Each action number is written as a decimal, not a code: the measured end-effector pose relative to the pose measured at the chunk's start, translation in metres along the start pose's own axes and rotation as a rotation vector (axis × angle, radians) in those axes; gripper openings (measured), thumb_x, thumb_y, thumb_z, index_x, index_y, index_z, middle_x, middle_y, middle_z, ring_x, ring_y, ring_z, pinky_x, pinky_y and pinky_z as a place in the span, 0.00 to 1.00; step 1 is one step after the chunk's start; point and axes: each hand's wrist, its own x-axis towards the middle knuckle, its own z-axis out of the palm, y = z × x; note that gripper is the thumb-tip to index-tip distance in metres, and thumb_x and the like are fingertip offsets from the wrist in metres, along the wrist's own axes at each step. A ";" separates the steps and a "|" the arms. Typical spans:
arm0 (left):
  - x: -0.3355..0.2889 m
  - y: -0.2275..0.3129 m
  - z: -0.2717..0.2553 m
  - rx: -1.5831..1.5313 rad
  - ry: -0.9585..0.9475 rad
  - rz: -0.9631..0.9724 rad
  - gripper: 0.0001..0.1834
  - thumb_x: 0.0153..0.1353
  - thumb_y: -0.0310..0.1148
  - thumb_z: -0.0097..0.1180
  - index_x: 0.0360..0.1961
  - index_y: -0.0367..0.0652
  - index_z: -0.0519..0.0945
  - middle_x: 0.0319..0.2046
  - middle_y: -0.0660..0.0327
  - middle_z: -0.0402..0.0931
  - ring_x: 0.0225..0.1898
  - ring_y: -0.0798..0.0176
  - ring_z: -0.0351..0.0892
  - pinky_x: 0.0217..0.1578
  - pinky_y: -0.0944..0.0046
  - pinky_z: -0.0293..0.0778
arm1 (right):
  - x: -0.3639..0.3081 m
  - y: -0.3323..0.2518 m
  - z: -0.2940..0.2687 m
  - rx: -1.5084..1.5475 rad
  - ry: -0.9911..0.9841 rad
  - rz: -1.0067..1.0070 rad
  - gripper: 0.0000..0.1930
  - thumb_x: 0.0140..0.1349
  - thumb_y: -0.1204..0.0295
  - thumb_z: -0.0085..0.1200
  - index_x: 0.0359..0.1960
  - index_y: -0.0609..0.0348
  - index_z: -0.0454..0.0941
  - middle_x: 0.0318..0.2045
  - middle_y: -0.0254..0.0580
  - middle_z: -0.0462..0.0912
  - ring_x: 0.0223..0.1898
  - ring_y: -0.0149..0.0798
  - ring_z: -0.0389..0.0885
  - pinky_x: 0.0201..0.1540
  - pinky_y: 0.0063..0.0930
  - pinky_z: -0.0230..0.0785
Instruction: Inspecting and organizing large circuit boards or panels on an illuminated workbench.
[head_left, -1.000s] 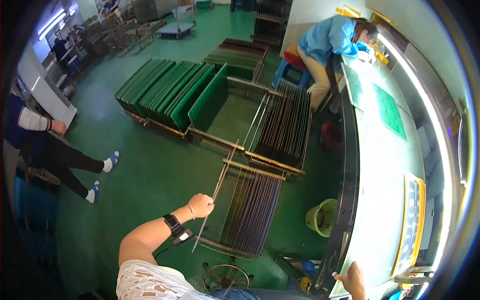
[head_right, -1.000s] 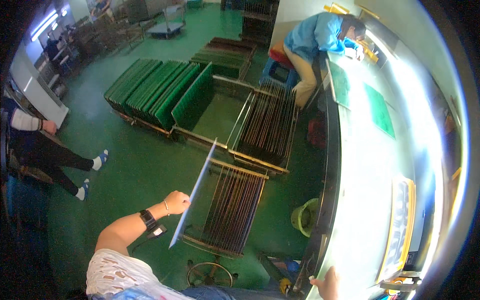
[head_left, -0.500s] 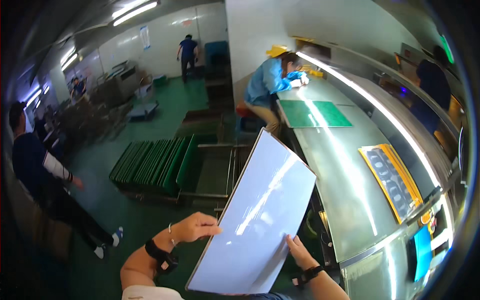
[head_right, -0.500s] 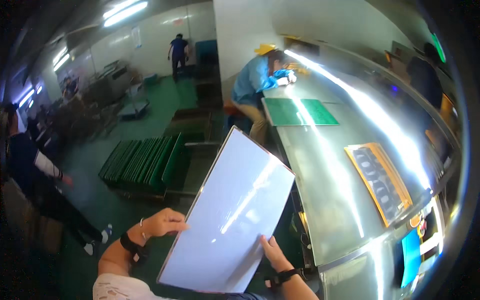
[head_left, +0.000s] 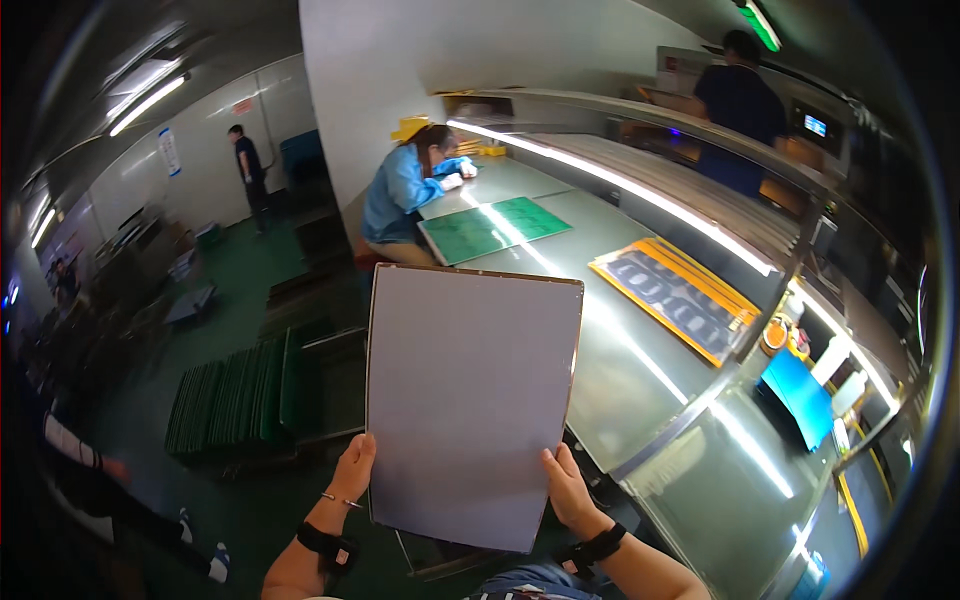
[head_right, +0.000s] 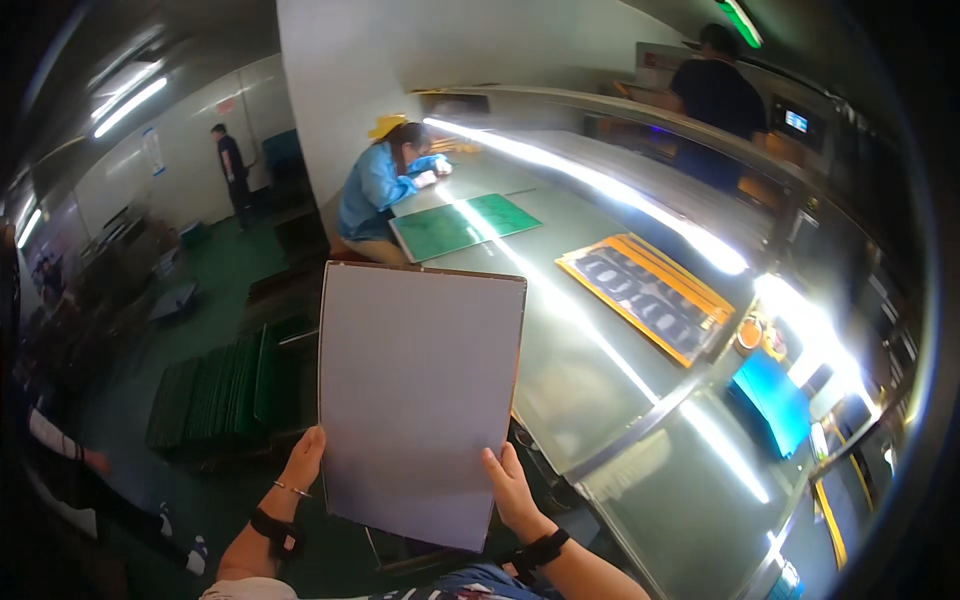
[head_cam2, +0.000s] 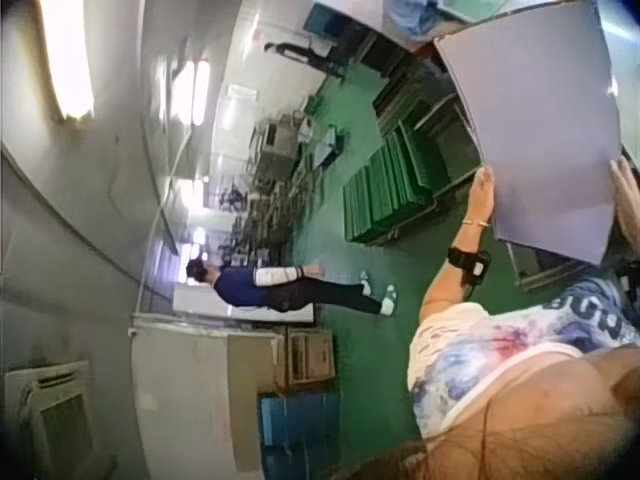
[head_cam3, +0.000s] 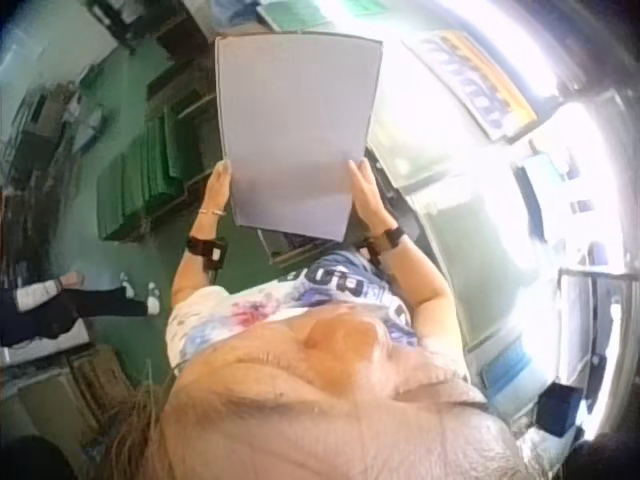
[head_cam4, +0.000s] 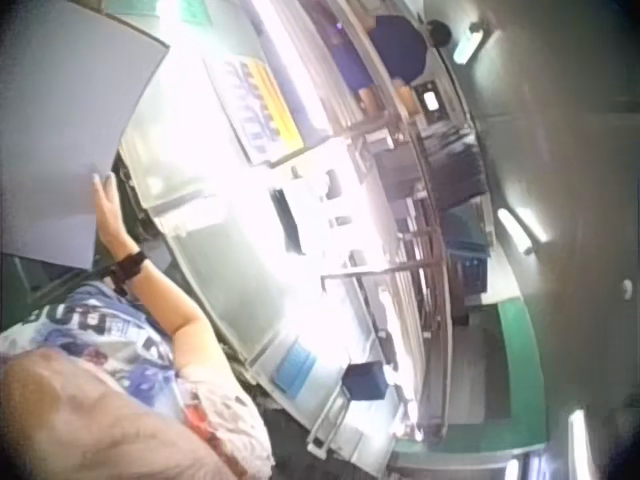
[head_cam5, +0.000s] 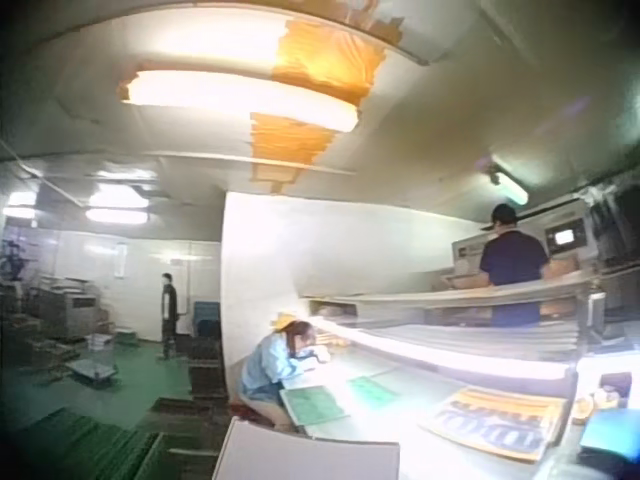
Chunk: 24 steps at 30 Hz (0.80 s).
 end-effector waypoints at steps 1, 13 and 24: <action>0.005 -0.001 0.010 -0.052 -0.001 0.022 0.24 0.68 0.52 0.36 0.30 0.41 0.69 0.22 0.69 0.62 0.27 0.74 0.60 0.30 0.70 0.63 | -0.005 -0.005 -0.004 -0.023 0.001 -0.017 0.16 0.68 0.67 0.41 0.53 0.63 0.62 0.49 0.38 0.68 0.51 0.30 0.65 0.56 0.26 0.57; 0.069 0.106 0.131 -0.378 -0.123 -0.047 0.19 0.67 0.48 0.42 0.33 0.43 0.72 0.22 0.73 0.62 0.25 0.78 0.59 0.27 0.74 0.61 | -0.104 -0.015 -0.076 -0.704 0.273 -0.021 0.16 0.67 0.68 0.43 0.52 0.64 0.67 0.43 0.41 0.77 0.44 0.31 0.74 0.49 0.26 0.66; -0.002 0.272 0.427 0.060 -0.738 0.805 0.23 0.61 0.49 0.47 0.30 0.37 0.77 0.30 0.48 0.77 0.35 0.47 0.76 0.41 0.51 0.66 | -0.272 -0.007 -0.136 0.089 0.433 0.197 0.17 0.69 0.69 0.37 0.45 0.75 0.70 0.42 0.58 0.78 0.43 0.47 0.79 0.49 0.37 0.73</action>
